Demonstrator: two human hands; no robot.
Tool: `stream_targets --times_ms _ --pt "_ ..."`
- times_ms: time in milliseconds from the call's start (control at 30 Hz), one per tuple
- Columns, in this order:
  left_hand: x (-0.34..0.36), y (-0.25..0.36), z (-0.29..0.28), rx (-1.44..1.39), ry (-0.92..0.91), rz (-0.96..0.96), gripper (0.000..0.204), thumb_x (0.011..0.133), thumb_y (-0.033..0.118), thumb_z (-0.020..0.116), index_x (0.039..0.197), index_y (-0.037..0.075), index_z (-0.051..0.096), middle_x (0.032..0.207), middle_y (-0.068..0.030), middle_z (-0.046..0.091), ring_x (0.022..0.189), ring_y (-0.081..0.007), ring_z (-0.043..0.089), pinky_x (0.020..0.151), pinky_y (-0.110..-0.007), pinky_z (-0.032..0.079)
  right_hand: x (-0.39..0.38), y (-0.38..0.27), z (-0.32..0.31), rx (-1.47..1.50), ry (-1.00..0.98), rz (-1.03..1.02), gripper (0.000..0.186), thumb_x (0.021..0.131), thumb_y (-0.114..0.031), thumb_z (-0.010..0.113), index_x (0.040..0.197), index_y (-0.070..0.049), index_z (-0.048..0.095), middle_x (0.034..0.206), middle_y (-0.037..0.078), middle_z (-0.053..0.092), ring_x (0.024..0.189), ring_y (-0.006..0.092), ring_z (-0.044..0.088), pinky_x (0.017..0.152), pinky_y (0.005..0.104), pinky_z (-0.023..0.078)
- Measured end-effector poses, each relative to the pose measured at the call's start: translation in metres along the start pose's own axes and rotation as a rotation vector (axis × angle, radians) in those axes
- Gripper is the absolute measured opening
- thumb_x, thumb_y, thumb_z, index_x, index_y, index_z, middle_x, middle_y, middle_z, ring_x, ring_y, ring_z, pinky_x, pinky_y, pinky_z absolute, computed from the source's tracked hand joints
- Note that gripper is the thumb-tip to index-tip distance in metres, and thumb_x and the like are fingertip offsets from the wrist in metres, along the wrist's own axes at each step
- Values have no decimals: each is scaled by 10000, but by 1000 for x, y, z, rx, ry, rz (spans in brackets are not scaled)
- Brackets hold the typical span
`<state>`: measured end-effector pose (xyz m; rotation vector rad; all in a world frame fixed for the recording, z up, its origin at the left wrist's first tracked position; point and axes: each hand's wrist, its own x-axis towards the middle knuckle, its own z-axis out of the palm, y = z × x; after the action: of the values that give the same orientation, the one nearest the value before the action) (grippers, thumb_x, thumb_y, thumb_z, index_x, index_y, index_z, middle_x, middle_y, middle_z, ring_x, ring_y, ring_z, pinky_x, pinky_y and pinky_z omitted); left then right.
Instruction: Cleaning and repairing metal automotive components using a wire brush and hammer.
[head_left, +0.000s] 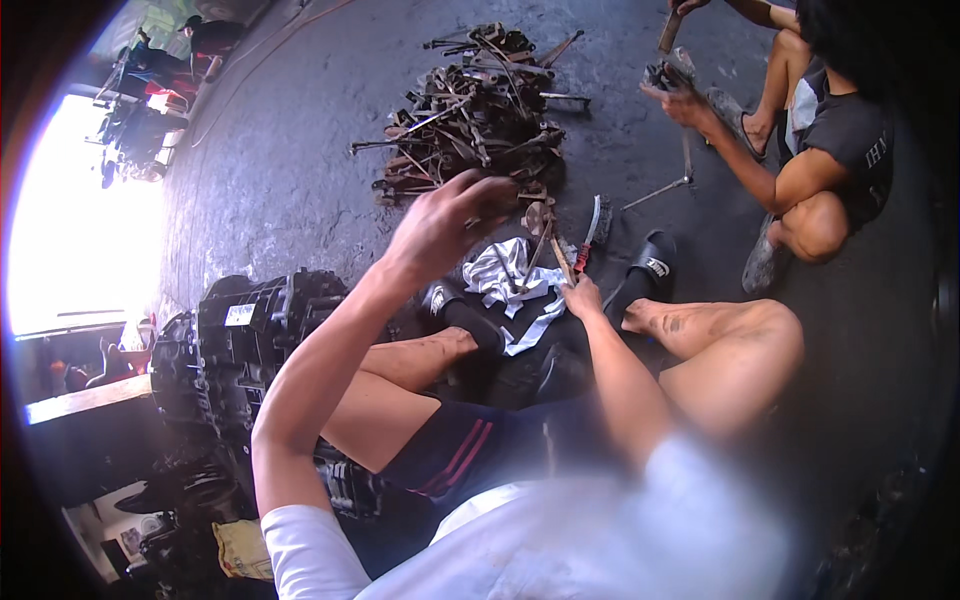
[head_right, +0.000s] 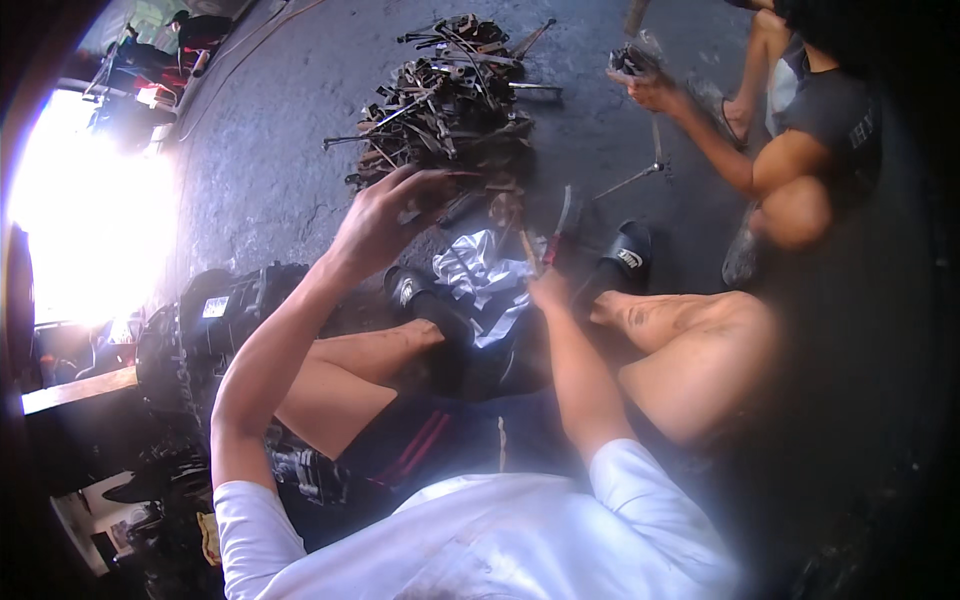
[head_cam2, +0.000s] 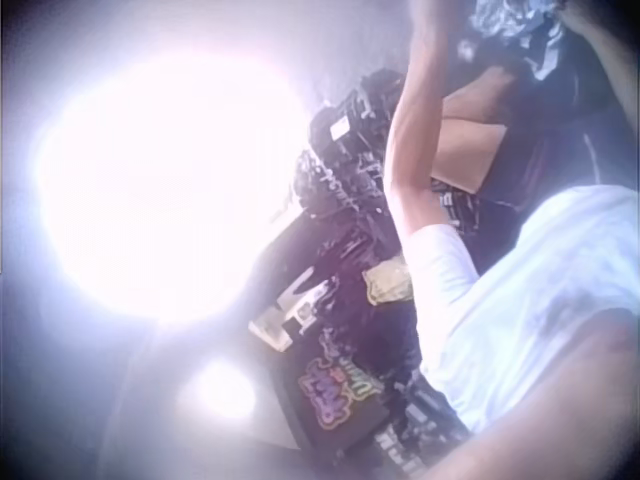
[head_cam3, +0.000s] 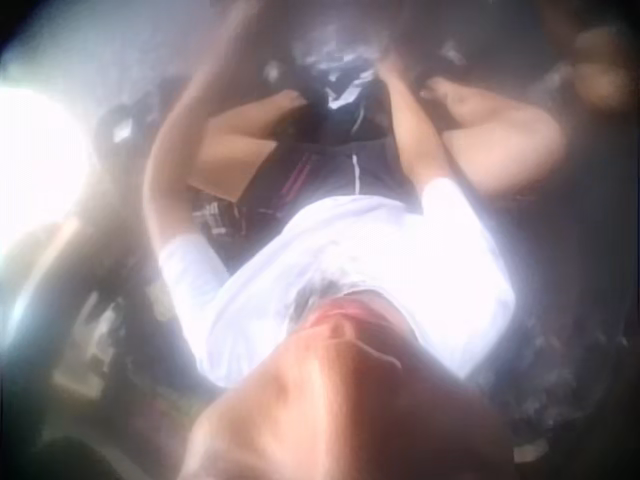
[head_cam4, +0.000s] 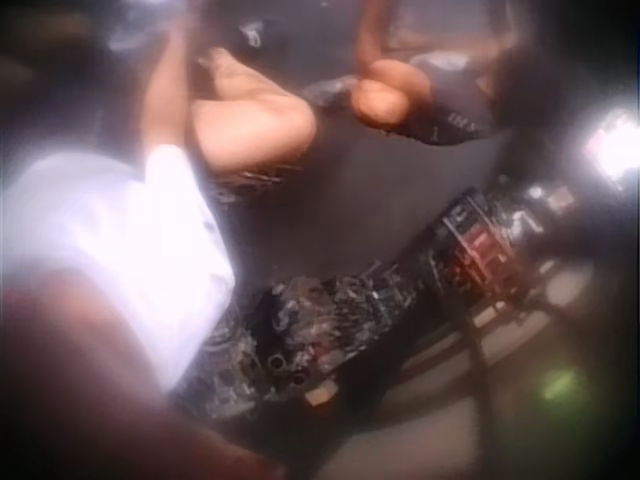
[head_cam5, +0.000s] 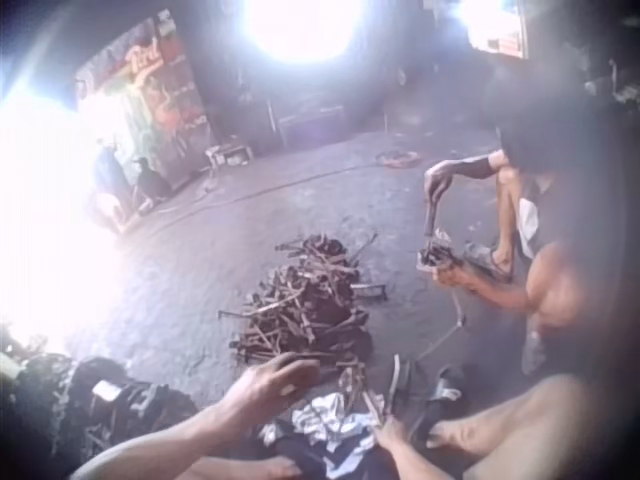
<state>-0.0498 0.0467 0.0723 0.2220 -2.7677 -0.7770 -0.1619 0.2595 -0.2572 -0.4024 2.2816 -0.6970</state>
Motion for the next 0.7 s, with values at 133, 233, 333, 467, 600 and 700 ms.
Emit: stream_targets --times_ms 133,233,333,467,600,700 --pt "66 33 9 -17 179 149 369 826 78 720 1180 81 615 1004 -134 654 858 -298 682 716 -386 560 0 6 2 -181 -157 -6 548 876 -376 622 1260 13 581 1208 274 633 1143 411 608 976 471 472" --pt "90 37 -4 -290 335 -44 383 845 119 740 1201 58 610 1020 -124 692 846 -229 702 703 -349 567 -7 9 5 -231 -202 -73 530 900 -400 595 1246 2 600 1181 247 655 1120 400 624 968 476 478" --pt "66 15 -27 -596 573 -355 430 868 184 760 1221 5 591 1021 -134 707 829 -200 707 673 -329 573 -8 6 -5 -204 -251 -15 560 867 -367 650 1229 55 581 1176 294 637 1140 417 604 973 469 478" --pt "-31 -112 -7 -902 649 -844 466 870 151 758 1239 -45 553 1043 -135 693 823 -209 703 695 -323 595 -4 6 -9 -190 -272 -10 528 872 -364 647 1171 68 606 1165 283 646 1123 419 611 964 473 479" --pt "-157 -209 66 -1259 739 -1235 232 887 109 722 1080 14 634 934 -79 706 790 -206 696 678 -333 585 -6 -4 -5 -201 -287 -8 524 872 -378 636 1162 57 615 1209 278 628 1144 413 601 975 469 476" --pt "-191 -219 86 -1300 742 -1423 154 892 181 718 957 55 659 860 -69 705 771 -209 693 649 -337 565 -9 6 -3 -192 -322 48 540 872 -382 619 1191 54 604 1237 273 617 1174 404 590 988 465 472"
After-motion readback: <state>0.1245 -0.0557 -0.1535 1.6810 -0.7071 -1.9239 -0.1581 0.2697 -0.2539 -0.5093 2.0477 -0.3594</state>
